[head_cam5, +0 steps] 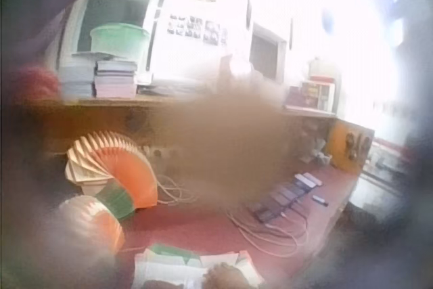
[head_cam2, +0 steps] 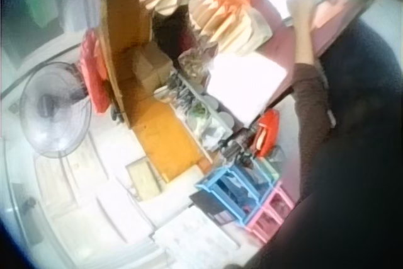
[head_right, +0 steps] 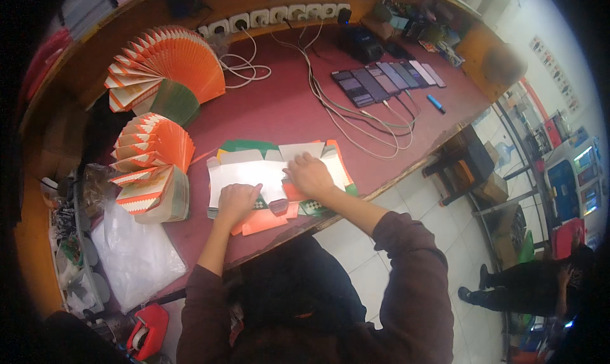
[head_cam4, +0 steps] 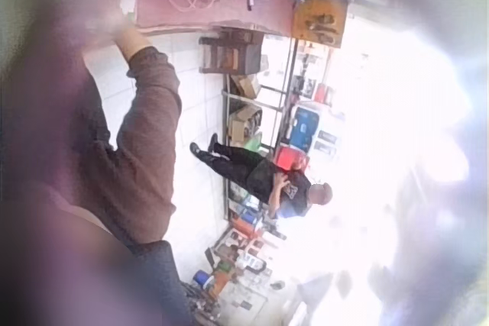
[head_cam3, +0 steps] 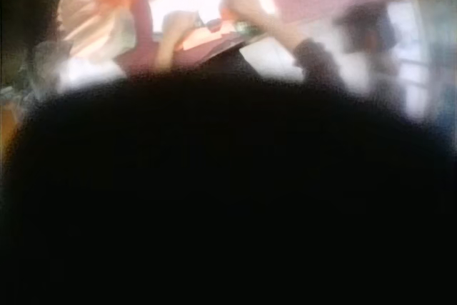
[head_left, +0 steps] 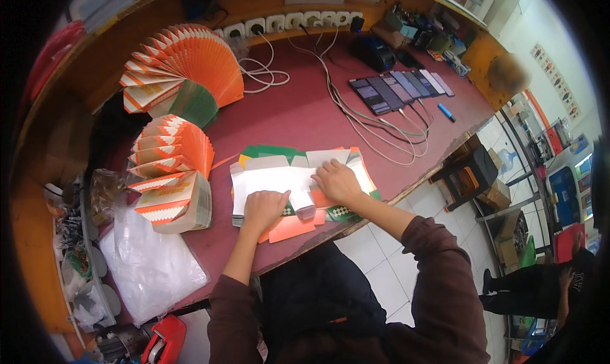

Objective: The person assembles flat paper food boxes by folding and taping them into shape. They repeatedly pick up flat boxes, fold the sides, and secure them with tape, stacking the finished boxes on the counter.

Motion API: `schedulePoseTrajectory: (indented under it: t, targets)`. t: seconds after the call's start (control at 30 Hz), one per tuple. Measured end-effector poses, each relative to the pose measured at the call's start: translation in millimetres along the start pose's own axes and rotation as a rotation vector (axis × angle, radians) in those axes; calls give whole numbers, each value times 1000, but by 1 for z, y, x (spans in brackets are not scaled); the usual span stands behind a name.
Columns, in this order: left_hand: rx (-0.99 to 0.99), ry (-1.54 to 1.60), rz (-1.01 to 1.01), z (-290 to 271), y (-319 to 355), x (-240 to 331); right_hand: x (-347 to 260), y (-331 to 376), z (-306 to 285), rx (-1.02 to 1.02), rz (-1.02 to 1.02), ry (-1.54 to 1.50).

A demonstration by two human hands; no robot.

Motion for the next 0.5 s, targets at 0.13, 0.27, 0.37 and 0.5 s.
schedulePoseTrajectory:
  t: [0.13, 0.27, 0.37, 0.5]
  targets:
    - [-47, 0, -86, -5, 2, 7, 2, 5, 8, 274, 143, -59]
    - [-104, -2, -241, -16, -4, 22, -4, 4, -2, 191, 226, -66]
    - [62, 165, 30, -14, -15, 51, -10, 28, -23, 313, 205, -206]
    - [-266, 408, 198, 15, -43, 76, 3, 78, -51, 433, 328, -316]
Point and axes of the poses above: each hand's wrist, its own y-axis away from the middle knuckle, its own z-axis out of the palm, x = y × z, the point moved 2 cm from there along -y, towards the middle knuckle, and after that the axes turned 6 degrees about z, right-handed, at the moved point
